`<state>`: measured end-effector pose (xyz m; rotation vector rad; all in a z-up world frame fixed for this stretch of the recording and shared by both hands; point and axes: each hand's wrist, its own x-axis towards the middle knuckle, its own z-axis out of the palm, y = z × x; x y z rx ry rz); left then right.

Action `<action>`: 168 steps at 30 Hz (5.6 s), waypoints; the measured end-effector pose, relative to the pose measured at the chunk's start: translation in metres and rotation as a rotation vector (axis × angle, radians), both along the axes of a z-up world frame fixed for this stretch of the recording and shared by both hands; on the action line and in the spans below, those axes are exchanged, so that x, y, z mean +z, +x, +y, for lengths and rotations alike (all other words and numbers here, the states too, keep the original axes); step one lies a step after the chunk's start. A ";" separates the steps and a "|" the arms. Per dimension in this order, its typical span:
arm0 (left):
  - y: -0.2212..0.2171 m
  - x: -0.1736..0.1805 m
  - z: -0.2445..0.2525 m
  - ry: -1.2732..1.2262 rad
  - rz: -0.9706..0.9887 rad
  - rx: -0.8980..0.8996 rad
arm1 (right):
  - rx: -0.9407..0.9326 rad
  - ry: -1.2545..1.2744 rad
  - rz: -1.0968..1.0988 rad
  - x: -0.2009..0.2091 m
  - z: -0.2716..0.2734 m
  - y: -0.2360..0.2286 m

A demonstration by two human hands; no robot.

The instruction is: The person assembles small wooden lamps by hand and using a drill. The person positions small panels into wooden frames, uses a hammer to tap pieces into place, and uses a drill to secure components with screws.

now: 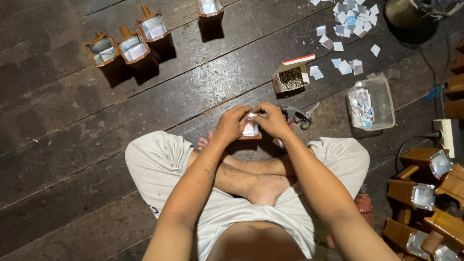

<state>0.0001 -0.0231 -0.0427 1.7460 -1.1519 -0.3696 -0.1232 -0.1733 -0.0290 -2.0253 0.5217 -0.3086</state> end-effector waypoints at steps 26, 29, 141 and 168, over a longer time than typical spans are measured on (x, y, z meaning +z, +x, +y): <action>-0.004 -0.002 -0.008 0.087 0.211 0.015 | -1.528 1.041 0.055 -0.079 0.115 -0.525; -0.003 -0.003 -0.002 0.044 0.201 0.012 | -1.474 1.047 -0.182 -0.080 0.120 -0.530; 0.001 -0.021 -0.007 0.047 0.145 -0.117 | 0.006 -0.140 0.636 0.283 0.003 -0.059; 0.014 0.009 -0.028 0.145 0.438 0.080 | -0.006 -0.105 0.729 0.296 -0.008 -0.022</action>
